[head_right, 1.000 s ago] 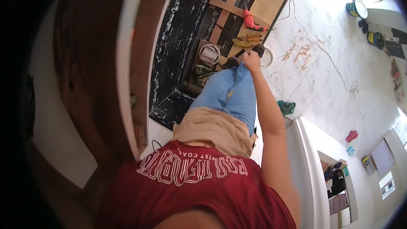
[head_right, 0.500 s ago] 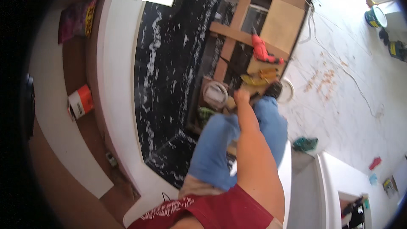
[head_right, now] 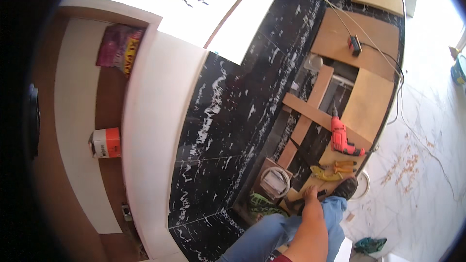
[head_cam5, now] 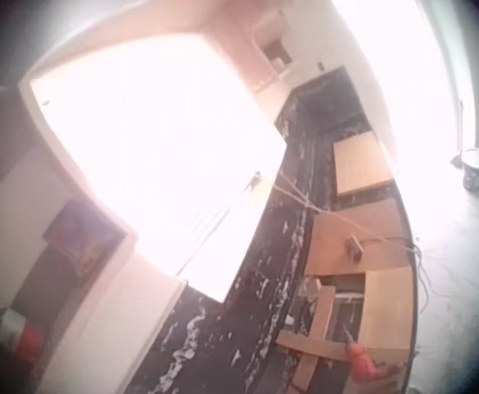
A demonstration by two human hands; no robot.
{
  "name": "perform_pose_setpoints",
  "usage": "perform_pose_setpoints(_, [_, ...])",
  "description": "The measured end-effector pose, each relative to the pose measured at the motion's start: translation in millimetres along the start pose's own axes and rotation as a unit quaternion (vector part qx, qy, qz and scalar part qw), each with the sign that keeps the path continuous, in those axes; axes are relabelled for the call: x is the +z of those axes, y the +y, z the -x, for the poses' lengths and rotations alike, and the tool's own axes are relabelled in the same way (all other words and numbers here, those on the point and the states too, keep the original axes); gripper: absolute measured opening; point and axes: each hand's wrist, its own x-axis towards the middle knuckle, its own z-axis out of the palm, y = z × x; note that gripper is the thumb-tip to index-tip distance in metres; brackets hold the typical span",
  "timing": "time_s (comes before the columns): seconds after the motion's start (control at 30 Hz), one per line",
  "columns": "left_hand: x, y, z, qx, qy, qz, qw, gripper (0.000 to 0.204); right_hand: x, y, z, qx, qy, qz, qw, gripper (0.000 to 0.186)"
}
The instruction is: The person installs wooden cabinet doors by securing hinges using a screwdriver and a hammer, testing the doors and handles, and tightening the hinges on an adjacent cabinet door with a screwdriver.
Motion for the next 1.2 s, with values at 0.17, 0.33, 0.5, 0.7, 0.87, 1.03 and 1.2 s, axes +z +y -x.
perform_pose_setpoints(0.17, [-31, 13, 9, -0.009, 0.013, 0.008, 1.0, 0.031, -40, -44, 15, -0.065, -0.049, -0.076, 0.994, 0.031])
perform_pose_setpoints(0.33, [-64, 23, 14, -0.015, 0.028, 0.055, 0.998, 0.03, -128, -47, 58, -0.094, -0.053, -0.129, 0.986, 0.032])
perform_pose_setpoints(0.5, [-102, -5, 23, -0.061, 0.023, 0.136, 0.988, 0.029, -230, -47, 145, -0.084, 0.027, -0.151, 0.985, 0.036])
perform_pose_setpoints(0.7, [-125, 34, 35, -0.001, 0.098, 0.014, 0.995, 0.027, -371, -88, 365, -0.113, 0.191, -0.215, 0.951, 0.041])
perform_pose_setpoints(0.87, [-108, 18, 22, 0.001, 0.103, 0.054, 0.993, 0.032, -460, -145, 557, -0.031, 0.291, -0.223, 0.93, 0.038])
perform_pose_setpoints(1.03, [-156, 54, -5, 0.128, 0.23, 0.111, 0.958, 0.036, -569, -166, 667, 0.027, 0.41, -0.244, 0.879, 0.027])
perform_pose_setpoints(1.2, [-235, 161, -103, 0.312, 0.156, 0.408, 0.844, 0.045, -714, -161, 802, 0.101, 0.583, -0.208, 0.779, 0.017])
